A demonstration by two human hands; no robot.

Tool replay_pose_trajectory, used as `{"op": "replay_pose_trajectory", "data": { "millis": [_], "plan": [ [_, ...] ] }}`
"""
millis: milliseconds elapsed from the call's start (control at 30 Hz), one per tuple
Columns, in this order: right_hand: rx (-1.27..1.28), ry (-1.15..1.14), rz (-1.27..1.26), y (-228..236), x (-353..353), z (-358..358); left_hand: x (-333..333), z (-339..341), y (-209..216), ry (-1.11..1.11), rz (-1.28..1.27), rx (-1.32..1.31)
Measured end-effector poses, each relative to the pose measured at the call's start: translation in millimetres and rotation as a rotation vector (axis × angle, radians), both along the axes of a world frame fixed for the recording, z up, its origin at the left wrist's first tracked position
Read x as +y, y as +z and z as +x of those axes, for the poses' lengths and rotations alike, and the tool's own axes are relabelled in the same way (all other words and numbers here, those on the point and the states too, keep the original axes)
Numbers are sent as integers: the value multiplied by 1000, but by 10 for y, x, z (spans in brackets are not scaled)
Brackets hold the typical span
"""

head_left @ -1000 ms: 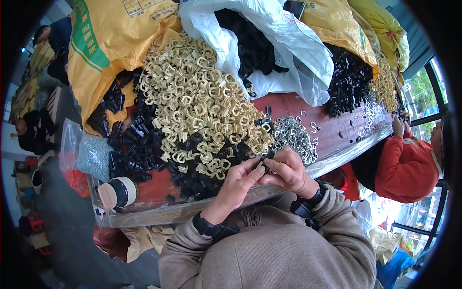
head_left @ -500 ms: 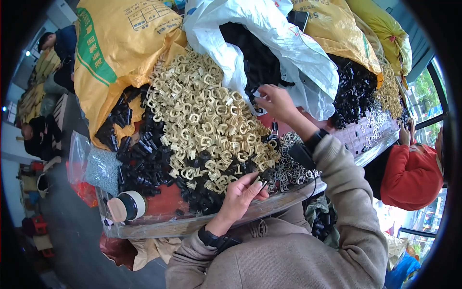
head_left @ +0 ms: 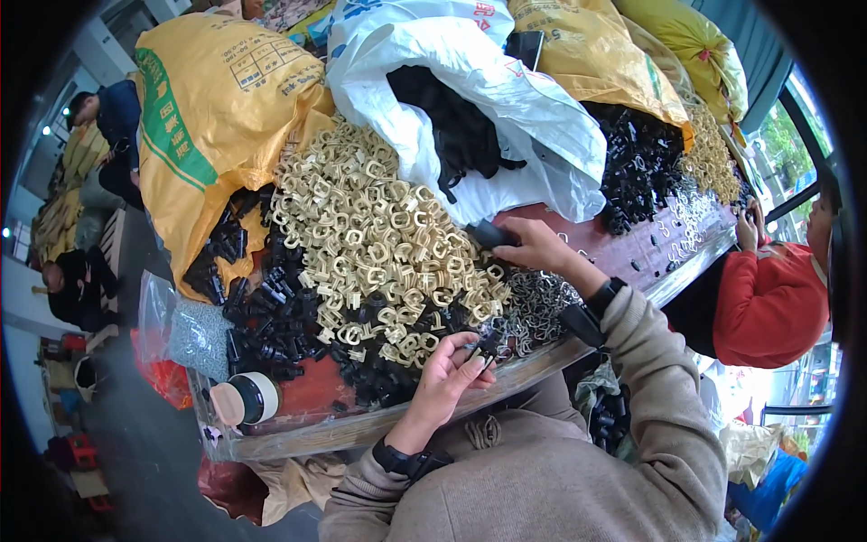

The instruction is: The person assembles components by hand, picking up a black plastic part and a tan plastic clip, fitting them together, and then sliding a metal hook into the assembly.

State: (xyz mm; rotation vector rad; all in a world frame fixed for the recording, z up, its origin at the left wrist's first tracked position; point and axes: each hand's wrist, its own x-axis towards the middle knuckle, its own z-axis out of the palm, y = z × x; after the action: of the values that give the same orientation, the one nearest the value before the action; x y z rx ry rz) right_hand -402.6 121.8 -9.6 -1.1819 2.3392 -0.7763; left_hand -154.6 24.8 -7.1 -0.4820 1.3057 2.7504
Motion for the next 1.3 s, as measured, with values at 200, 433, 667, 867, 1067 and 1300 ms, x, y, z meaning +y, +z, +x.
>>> {"op": "replay_pose_trajectory", "data": {
  "millis": [200, 433, 667, 867, 1067, 1300],
  "plan": [
    [-628, -225, -549, 200, 374, 314, 83, 15, 9, 36, 7, 11],
    [-901, -342, -839, 189, 454, 589, 82, -11, -3, 86, -12, 6],
    [-764, -402, -867, 218, 480, 677, 20, -26, -74, 137, -28, 17],
    [-1017, -590, -1258, 53, 440, 726, 31, -34, -55, 149, 7, -8],
    [-1415, -452, -1216, 141, 584, 846, 26, -33, 41, 182, -3, -40],
    [-134, 55, -367, 243, 607, 938, -12, -167, 78, 189, -12, -65]
  ]
}}
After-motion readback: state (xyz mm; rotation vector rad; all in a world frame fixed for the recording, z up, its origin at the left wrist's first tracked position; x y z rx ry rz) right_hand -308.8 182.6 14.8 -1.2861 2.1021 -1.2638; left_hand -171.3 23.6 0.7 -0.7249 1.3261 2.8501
